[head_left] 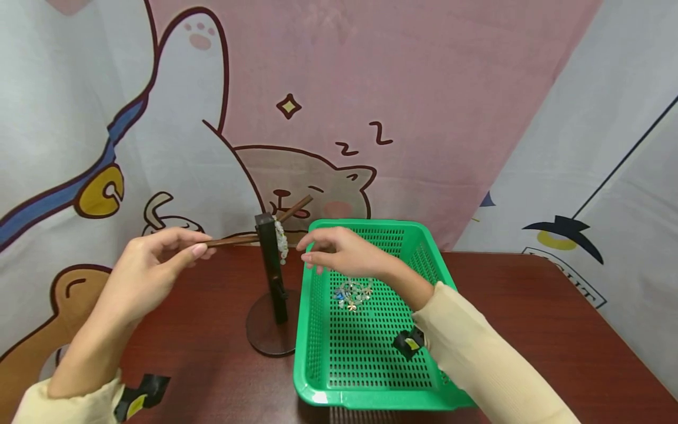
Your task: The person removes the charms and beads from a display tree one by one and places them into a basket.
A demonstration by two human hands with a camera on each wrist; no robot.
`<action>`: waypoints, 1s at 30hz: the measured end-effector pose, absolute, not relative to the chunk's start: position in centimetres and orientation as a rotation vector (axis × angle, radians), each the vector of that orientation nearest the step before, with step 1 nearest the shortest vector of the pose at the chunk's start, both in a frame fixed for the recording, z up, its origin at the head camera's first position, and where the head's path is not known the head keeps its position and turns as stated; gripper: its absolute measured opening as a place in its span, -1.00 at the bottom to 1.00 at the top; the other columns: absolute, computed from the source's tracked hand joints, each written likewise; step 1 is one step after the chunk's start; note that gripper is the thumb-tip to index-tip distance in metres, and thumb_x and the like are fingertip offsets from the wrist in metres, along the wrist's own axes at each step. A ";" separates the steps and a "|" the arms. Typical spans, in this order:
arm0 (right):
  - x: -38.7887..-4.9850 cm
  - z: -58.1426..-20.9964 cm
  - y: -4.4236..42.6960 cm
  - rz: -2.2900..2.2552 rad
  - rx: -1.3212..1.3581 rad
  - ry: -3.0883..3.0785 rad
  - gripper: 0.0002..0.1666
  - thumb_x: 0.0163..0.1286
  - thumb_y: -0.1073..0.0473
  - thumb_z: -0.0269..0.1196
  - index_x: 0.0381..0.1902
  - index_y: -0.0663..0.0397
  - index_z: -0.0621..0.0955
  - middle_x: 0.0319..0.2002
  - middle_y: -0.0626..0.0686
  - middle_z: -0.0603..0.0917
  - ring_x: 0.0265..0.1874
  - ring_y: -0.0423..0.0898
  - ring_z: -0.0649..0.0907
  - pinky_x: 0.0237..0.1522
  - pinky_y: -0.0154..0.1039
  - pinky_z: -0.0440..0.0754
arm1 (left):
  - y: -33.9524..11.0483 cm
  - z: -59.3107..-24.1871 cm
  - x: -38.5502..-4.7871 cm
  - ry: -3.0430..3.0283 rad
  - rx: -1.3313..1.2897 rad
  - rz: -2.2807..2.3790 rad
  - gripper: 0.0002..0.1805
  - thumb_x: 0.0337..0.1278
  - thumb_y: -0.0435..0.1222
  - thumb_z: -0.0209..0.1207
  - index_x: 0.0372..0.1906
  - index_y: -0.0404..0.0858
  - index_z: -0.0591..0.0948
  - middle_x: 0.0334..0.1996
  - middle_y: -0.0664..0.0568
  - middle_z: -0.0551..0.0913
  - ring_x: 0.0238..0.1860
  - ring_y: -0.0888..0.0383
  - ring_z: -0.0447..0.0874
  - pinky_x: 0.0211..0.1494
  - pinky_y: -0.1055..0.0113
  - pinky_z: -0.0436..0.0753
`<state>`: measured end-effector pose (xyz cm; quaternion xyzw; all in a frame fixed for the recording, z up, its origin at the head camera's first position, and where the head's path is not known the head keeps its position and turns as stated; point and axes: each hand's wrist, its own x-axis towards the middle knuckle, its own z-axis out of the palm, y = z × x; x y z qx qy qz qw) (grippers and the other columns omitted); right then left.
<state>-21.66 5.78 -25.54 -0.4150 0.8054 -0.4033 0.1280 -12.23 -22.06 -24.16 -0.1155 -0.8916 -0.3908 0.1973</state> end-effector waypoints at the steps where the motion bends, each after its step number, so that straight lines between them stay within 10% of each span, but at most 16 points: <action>1: -21.6 -25.4 5.7 -1.181 -1.209 2.345 -0.77 0.36 0.22 0.11 -0.06 0.15 0.54 -0.39 0.03 0.64 -0.47 -0.11 0.60 -0.40 -0.26 0.52 | -22.0 -24.2 -12.2 -2.497 -0.321 -1.093 -0.82 0.21 -0.33 0.10 -0.15 -0.30 0.62 -0.38 0.01 0.68 -0.38 0.40 0.56 -0.41 0.50 0.41; 30: -21.0 -23.5 3.0 -1.293 -1.216 2.365 -0.85 0.35 0.21 0.12 -0.21 0.17 0.57 -0.45 -0.02 0.62 -0.50 -0.06 0.59 -0.42 -0.20 0.52 | -21.9 -24.0 -12.2 -2.514 -0.297 -1.080 -0.81 0.23 -0.31 0.09 -0.15 -0.31 0.62 -0.36 -0.03 0.68 -0.39 0.40 0.54 -0.46 0.46 0.37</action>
